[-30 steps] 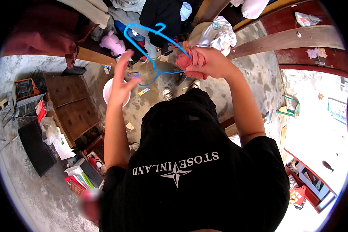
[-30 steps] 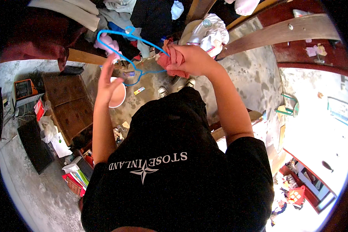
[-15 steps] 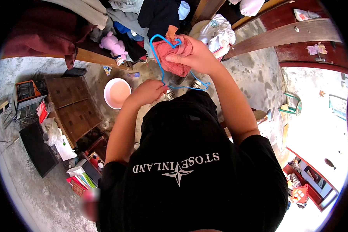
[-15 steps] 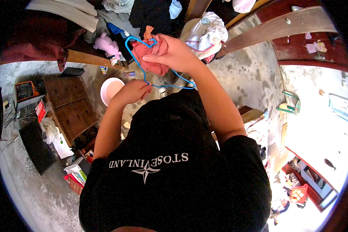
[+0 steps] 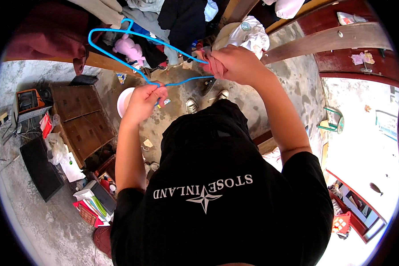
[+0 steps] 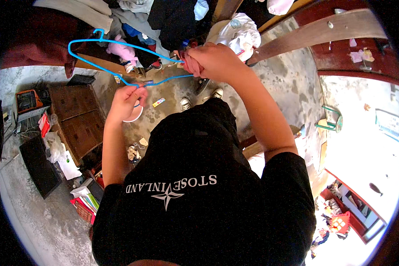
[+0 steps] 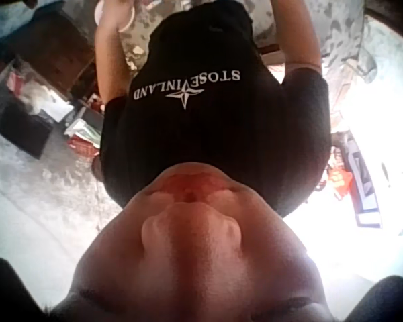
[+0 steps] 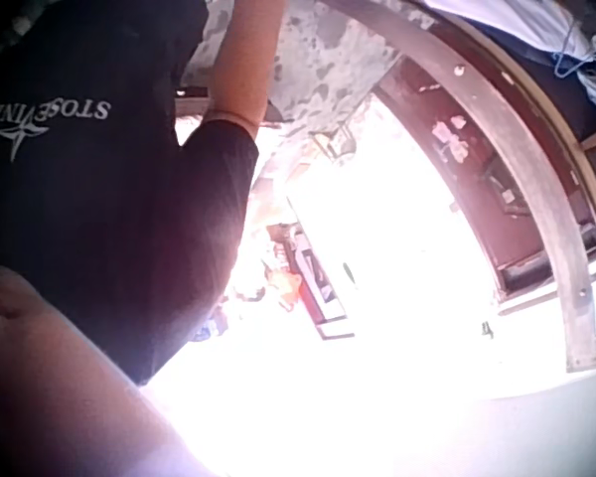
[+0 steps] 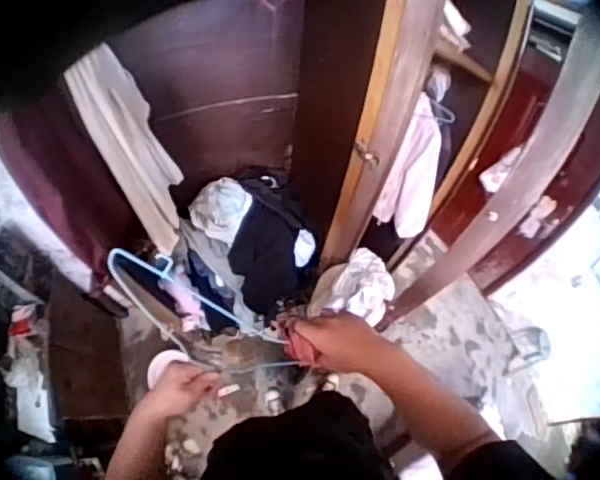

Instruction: The person takes a pink cloth and wraps it around the bottom bar of a blue plastic hanger before tying it in place.

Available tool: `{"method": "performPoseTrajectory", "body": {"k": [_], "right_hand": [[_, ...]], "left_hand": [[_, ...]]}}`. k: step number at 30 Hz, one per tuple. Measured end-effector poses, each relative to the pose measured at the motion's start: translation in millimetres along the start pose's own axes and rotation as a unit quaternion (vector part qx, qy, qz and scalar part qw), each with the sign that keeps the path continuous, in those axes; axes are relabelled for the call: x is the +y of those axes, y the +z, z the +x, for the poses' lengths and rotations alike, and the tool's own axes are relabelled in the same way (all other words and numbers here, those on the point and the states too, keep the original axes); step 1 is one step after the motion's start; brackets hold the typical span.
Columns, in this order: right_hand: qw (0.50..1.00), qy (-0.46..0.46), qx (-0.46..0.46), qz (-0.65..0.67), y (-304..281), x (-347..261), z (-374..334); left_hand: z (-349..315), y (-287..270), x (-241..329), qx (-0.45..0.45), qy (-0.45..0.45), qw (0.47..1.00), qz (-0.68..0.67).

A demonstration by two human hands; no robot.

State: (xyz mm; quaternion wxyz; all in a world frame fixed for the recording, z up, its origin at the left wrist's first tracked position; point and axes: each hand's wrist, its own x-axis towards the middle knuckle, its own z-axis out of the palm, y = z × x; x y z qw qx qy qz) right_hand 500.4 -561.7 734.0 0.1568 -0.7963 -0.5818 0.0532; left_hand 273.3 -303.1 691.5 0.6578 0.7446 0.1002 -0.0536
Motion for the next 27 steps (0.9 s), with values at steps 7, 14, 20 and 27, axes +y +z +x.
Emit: {"method": "performPoseTrajectory", "body": {"k": [7, 14, 20, 27], "right_hand": [[0.994, 0.102, -0.044, -0.008, -26, 2, -1], [0.933, 0.210, -0.170, 0.237, -38, 15, -8], [0.750, 0.162, 0.077, 0.637, -9, 19, -27], [0.569, 0.158, 0.248, 0.768, 46, -25, 1]], "left_hand": [[-7, -8, 4, -0.005, 0.052, 0.999, -0.006], [-16, -13, 2, -0.009, 0.054, 0.996, -0.074], [-17, -3, -14, 0.026, 0.050, 0.974, -0.221], [9, 49, -15, 0.050, 0.004, 0.964, -0.260]]}}
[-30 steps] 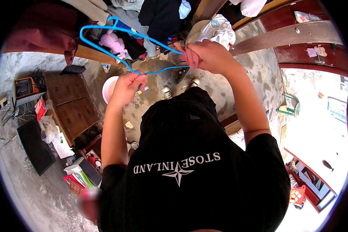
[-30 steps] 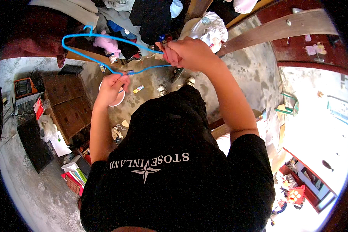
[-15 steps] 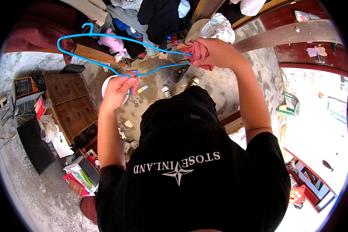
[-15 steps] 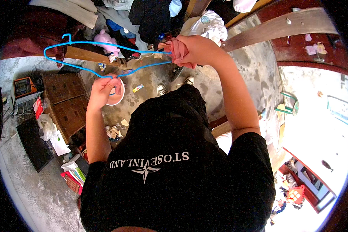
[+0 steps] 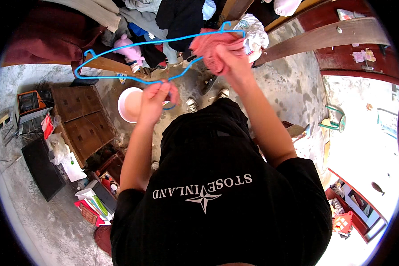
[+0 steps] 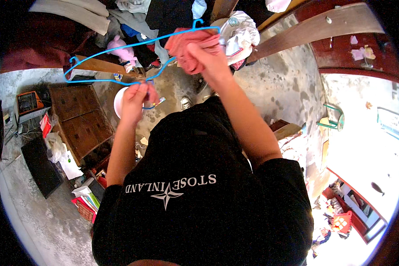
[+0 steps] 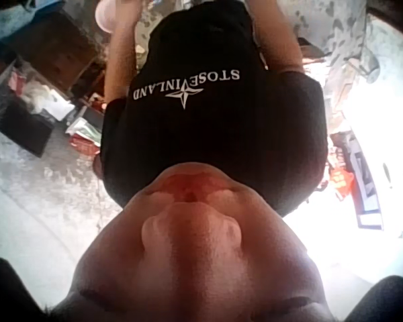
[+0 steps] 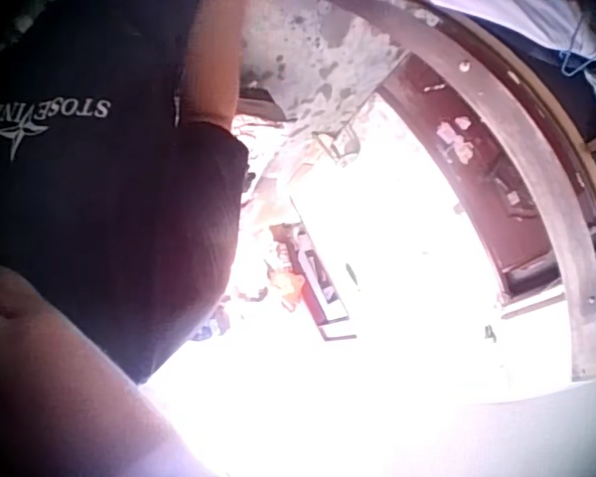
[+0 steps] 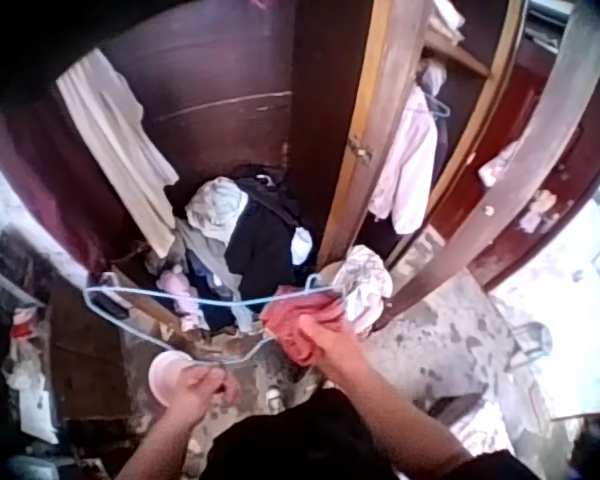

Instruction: The person takes a pink cloth and wraps it around the bottom bar of a blue plastic hanger before tying it in place.

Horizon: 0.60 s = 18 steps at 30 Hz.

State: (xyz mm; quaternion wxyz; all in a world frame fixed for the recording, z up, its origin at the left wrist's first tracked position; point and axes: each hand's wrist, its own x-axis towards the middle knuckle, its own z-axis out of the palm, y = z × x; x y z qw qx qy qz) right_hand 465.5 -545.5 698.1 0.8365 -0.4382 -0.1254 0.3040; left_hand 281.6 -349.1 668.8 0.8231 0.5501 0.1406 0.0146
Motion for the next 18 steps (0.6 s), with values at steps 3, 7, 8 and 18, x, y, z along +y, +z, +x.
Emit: {"method": "performPoseTrajectory", "body": {"k": [3, 7, 8, 18], "right_hand": [[0.994, 0.070, -0.055, -0.063, 25, 24, -12], [0.998, 0.029, -0.039, -0.047, 36, 17, -7], [0.998, 0.054, -0.023, 0.000, 34, 11, -6], [0.995, 0.044, -0.057, -0.064, 28, 11, 6]], "left_hand": [[16, 32, -11, 0.037, 0.001, 0.999, 0.024], [23, 27, -10, 0.003, -0.007, 1.000, 0.012], [23, 32, -2, -0.001, -0.011, 1.000, 0.007], [37, 33, 14, 0.017, -0.011, 0.983, 0.184]]}}
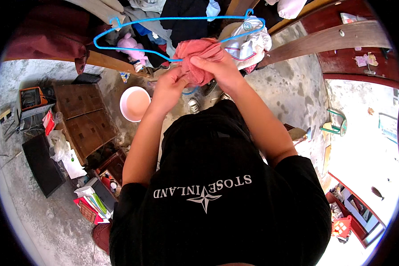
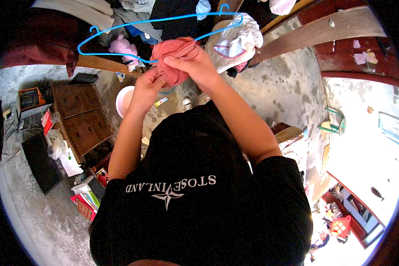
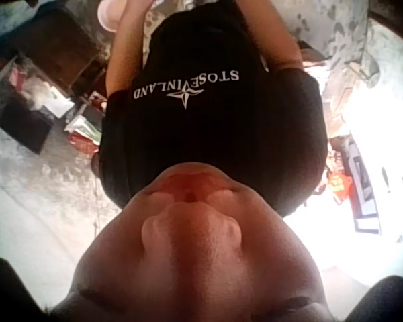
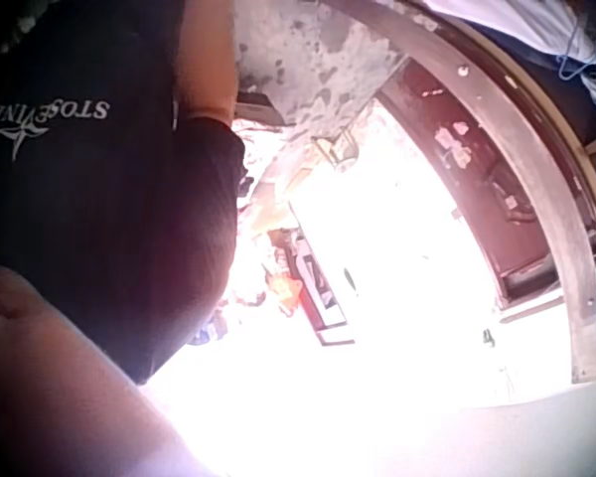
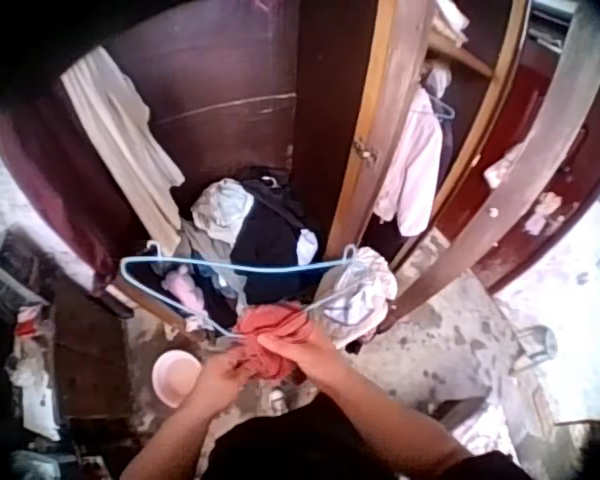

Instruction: The person takes a pink cloth and wraps it around the bottom bar of a blue plastic hanger before tying it in place.

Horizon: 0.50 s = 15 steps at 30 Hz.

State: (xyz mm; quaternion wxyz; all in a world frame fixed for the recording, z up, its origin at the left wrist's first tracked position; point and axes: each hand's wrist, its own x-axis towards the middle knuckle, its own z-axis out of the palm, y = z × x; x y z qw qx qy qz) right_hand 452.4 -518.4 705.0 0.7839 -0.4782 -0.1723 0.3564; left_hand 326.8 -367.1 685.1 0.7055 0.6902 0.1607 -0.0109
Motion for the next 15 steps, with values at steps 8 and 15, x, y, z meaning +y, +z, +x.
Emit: {"method": "performPoseTrajectory", "body": {"k": [8, 15], "right_hand": [[0.965, 0.021, -0.039, -0.260, -71, -59, -2], [0.940, 0.066, -0.116, -0.314, -66, -69, -10]], "left_hand": [[-19, -84, -25, 0.392, 0.104, 0.905, -0.131], [-34, -59, 33, -0.160, 0.016, 0.979, 0.128]]}}
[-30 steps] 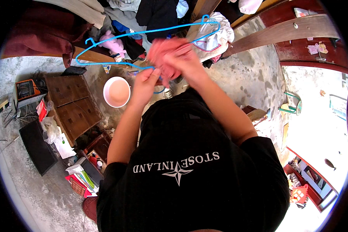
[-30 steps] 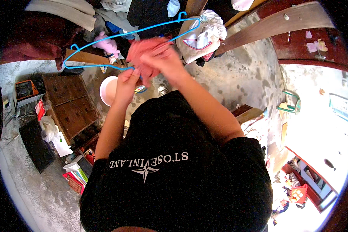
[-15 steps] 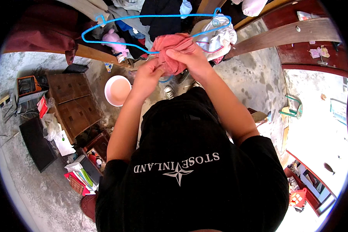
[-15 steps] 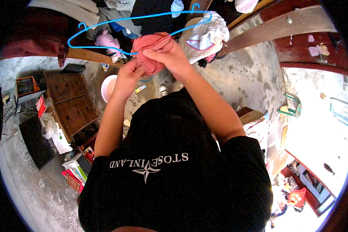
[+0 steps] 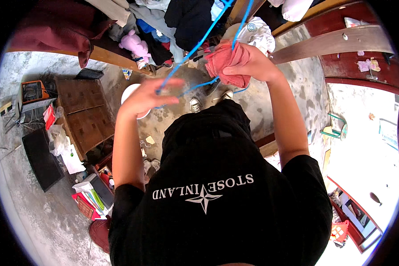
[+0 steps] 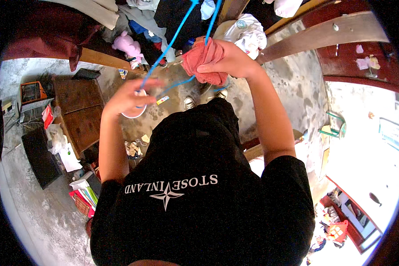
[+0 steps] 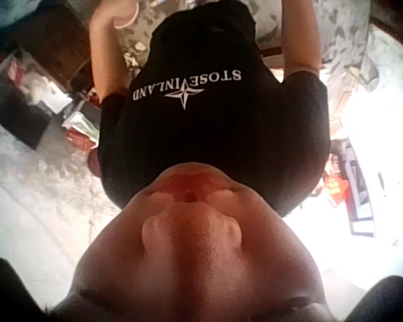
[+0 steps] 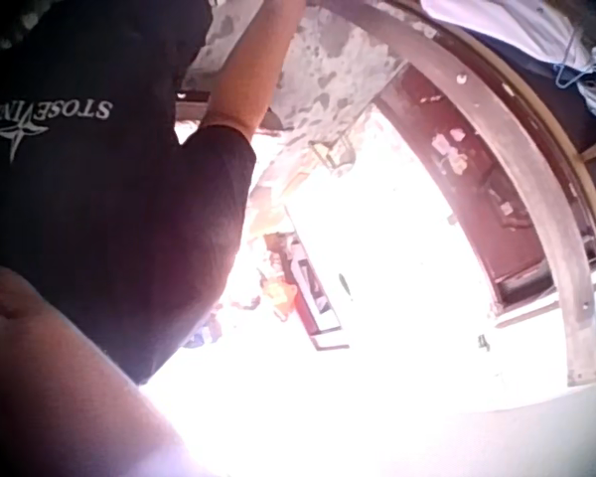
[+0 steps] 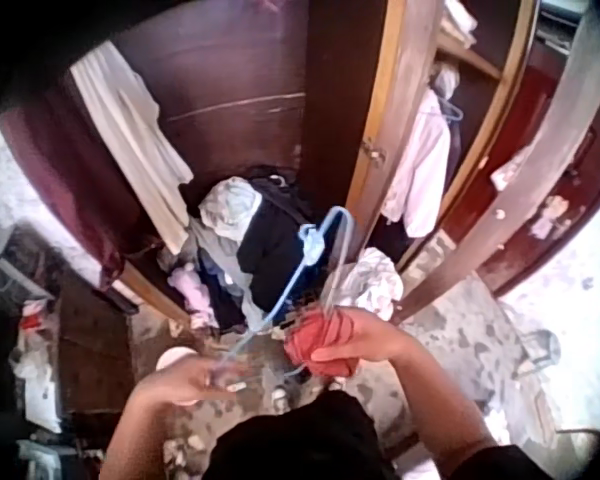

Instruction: The person takes a pink cloth and wraps it around the bottom bar of a blue plastic hanger before tying it in place.

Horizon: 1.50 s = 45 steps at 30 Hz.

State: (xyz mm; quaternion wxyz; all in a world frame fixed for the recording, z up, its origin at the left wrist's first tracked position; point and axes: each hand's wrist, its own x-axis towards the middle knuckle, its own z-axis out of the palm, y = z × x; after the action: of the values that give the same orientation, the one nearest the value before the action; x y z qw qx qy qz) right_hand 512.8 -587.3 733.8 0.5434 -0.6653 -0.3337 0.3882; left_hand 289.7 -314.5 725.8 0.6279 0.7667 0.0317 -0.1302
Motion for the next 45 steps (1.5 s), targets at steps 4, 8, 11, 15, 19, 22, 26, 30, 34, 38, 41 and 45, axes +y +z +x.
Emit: {"method": "performPoseTrajectory", "body": {"k": [4, 8, 11, 15, 19, 22, 26, 30, 34, 38, 41, 45], "right_hand": [[1.000, -0.018, -0.002, 0.003, -2, 3, 3], [0.991, 0.061, -0.057, -0.107, -6, -7, -8], [0.968, 0.068, -0.082, -0.227, -10, -3, -15], [0.972, 0.048, -0.024, -0.227, 4, 8, -18], [0.908, 0.073, 0.034, -0.412, 13, 1, -19], [0.888, 0.043, 0.116, -0.444, 7, -5, -21], [0.902, 0.011, 0.270, -0.337, 14, 24, -17], [0.959, -0.004, 0.254, 0.122, 20, 41, -5], [0.865, 0.083, 0.212, 0.447, 43, 31, 2], [0.885, 0.038, 0.080, 0.457, 63, 47, 0], [0.886, 0.004, 0.063, 0.460, 71, 49, -6], [0.897, -0.028, 0.093, 0.431, 79, 32, 5]], "left_hand": [[10, 11, -32, -0.073, -0.148, 0.971, -0.173], [7, 15, -36, 0.022, -0.142, 0.972, -0.187], [7, 15, -30, 0.020, -0.148, 0.973, -0.174], [7, 13, -20, 0.003, -0.161, 0.978, -0.135], [4, 11, -2, 0.036, -0.168, 0.973, -0.154], [-5, 13, 0, 0.084, -0.149, 0.970, -0.173], [-10, 30, -17, 0.109, -0.093, 0.972, -0.187], [-6, 52, -25, 0.139, -0.069, 0.965, -0.213], [5, 88, -41, 0.175, -0.060, 0.955, -0.231], [17, 96, -40, 0.212, -0.054, 0.931, -0.292], [18, 90, -44, 0.237, -0.062, 0.937, -0.251], [20, 82, -53, 0.208, -0.073, 0.949, -0.226]]}}
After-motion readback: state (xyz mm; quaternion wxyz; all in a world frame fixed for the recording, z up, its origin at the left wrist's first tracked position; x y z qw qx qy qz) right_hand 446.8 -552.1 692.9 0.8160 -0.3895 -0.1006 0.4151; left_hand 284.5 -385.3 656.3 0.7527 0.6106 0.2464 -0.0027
